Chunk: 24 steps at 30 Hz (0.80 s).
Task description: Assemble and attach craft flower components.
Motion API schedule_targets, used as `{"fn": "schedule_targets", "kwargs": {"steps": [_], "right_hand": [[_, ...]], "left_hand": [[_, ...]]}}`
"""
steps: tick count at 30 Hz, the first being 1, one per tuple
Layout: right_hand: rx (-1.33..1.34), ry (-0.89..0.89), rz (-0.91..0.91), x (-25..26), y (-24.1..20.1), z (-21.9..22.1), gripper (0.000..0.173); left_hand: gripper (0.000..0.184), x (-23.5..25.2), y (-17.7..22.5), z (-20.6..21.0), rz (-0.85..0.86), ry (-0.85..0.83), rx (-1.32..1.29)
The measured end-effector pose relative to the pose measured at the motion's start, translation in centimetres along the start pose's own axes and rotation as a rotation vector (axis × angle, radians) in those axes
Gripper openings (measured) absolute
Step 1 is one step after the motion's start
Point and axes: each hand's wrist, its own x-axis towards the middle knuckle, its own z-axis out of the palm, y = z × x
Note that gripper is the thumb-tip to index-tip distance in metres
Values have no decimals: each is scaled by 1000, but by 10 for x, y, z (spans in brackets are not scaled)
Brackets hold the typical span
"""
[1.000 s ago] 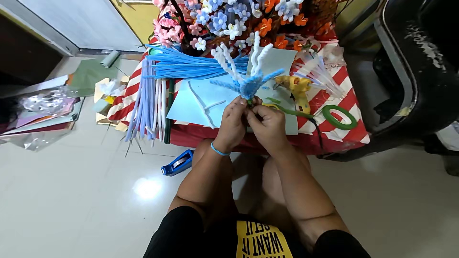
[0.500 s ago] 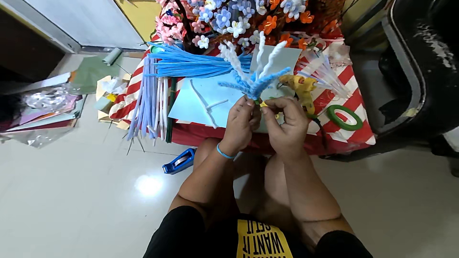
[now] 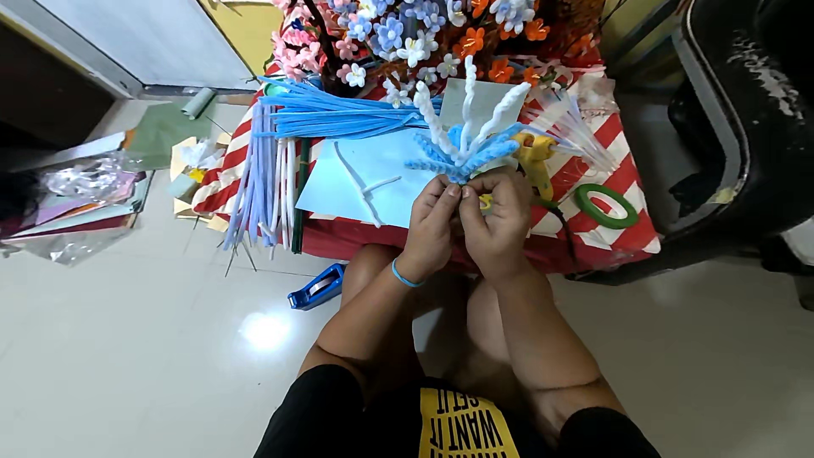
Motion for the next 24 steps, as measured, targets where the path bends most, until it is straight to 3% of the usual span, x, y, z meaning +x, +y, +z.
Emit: {"fn": "schedule_targets", "kwargs": {"steps": [11,17,24], "right_hand": [[280,-1,115,1,1,0,4],[445,34,213,1,0,0,24],[634,39,294,-1,0,0,29]], "left_hand": [[19,1,2,-2,46,3,63],[21,-1,1,2,16,-2,1],[18,-7,-1,1,127,-61,28]]}}
